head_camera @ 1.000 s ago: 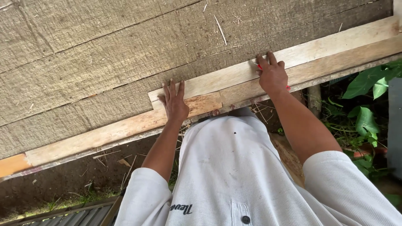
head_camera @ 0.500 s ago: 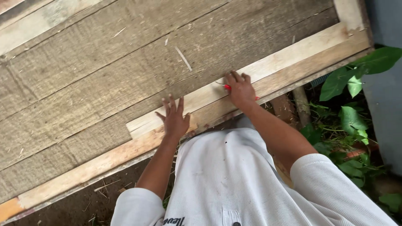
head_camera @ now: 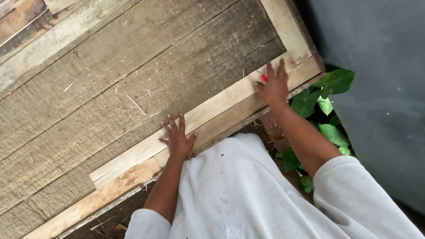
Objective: Applying glue to a thin wood strip, attaching it to a wooden plank, and trimming the edges with a utility knife.
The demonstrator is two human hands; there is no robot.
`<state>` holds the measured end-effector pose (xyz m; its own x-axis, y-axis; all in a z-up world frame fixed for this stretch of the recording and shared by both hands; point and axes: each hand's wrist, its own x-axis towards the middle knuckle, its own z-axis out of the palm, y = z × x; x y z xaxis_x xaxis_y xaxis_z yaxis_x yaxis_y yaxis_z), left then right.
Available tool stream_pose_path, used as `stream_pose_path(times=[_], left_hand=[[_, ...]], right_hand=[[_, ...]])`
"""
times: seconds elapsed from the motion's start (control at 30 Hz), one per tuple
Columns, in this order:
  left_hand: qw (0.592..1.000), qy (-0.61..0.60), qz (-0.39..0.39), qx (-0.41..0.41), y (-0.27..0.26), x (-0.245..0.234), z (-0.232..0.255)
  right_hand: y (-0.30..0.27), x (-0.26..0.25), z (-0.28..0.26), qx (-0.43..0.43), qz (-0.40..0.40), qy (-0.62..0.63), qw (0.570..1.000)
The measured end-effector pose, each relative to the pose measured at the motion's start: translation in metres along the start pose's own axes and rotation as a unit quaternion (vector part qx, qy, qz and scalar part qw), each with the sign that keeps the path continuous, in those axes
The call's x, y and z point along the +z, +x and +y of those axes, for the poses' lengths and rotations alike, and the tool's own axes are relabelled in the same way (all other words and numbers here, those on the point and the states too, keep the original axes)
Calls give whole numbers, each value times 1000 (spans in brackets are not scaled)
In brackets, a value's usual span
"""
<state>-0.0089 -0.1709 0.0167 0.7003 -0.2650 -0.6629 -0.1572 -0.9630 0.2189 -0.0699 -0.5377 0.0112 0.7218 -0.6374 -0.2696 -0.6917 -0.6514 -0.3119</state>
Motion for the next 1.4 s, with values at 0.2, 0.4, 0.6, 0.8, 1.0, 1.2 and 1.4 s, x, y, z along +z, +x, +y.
stream_pose_path(times=[0.2, 0.4, 0.6, 0.8, 1.0, 1.2, 1.4], left_hand=[[998, 8, -4, -55, 23, 17, 4], [997, 5, -4, -71, 23, 17, 7], [998, 5, 6, -69, 24, 17, 6], [997, -3, 19, -71, 22, 16, 8], [997, -4, 13, -75, 19, 11, 14], [997, 8, 7, -76, 24, 15, 13], [997, 7, 12, -76, 22, 13, 16]], right_hand=[[42, 11, 52, 48, -30, -31, 998], [34, 7, 48, 31, -40, -38, 998], [35, 11, 53, 1, -64, -32, 997], [46, 4, 52, 2, -103, -61, 993], [50, 3, 57, 7, -130, -88, 988], [57, 1, 60, 2, -147, -145, 979], [60, -10, 52, -12, -156, -190, 969]])
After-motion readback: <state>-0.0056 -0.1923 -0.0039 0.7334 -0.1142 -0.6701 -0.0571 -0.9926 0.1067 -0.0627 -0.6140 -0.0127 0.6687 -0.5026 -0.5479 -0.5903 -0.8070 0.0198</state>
